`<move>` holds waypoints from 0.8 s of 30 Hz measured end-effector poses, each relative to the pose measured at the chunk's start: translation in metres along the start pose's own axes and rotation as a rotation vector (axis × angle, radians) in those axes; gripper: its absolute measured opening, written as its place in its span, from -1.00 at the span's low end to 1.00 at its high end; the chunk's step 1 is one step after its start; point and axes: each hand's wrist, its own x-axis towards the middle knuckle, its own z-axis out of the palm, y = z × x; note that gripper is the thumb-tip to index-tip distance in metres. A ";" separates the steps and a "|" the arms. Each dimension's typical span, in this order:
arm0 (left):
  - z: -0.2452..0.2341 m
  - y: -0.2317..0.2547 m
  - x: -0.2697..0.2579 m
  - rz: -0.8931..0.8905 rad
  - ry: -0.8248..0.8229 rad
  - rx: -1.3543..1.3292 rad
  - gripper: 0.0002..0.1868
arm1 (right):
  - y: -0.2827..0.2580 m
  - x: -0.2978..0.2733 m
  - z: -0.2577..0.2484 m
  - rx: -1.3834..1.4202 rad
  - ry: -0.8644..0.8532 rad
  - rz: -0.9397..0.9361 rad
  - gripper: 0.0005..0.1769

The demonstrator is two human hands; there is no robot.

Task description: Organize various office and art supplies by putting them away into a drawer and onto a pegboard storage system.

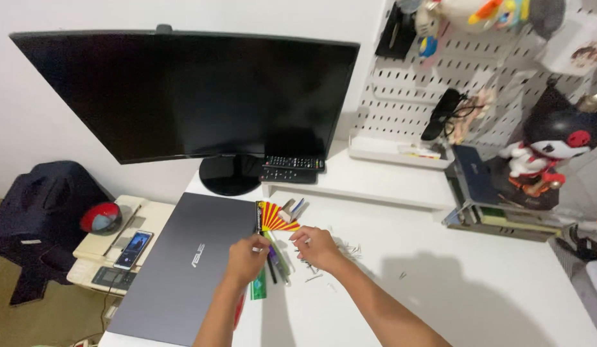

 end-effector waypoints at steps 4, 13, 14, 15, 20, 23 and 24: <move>-0.009 -0.021 0.004 -0.004 -0.046 -0.034 -0.81 | 0.007 0.007 0.025 -0.051 -0.019 0.063 -0.76; -0.033 -0.032 0.009 0.005 -0.101 -0.188 -0.85 | 0.052 0.017 0.059 -0.246 0.098 -0.063 -0.78; -0.036 -0.027 0.009 -0.059 -0.125 -0.158 -0.86 | 0.045 0.016 0.060 -0.262 0.106 -0.017 -0.79; -0.040 -0.022 0.010 -0.122 -0.149 -0.127 -0.85 | 0.038 0.015 0.060 -0.279 0.113 0.027 -0.80; -0.031 -0.038 0.021 -0.063 -0.178 -0.230 -0.84 | 0.037 0.018 0.065 -0.356 0.185 -0.016 -0.79; -0.026 -0.041 0.021 -0.105 -0.197 -0.246 -0.83 | 0.022 0.017 0.064 -0.357 0.137 0.149 -0.75; -0.025 -0.044 0.020 -0.093 -0.194 -0.271 -0.81 | 0.017 0.017 0.065 -0.384 0.113 0.201 -0.75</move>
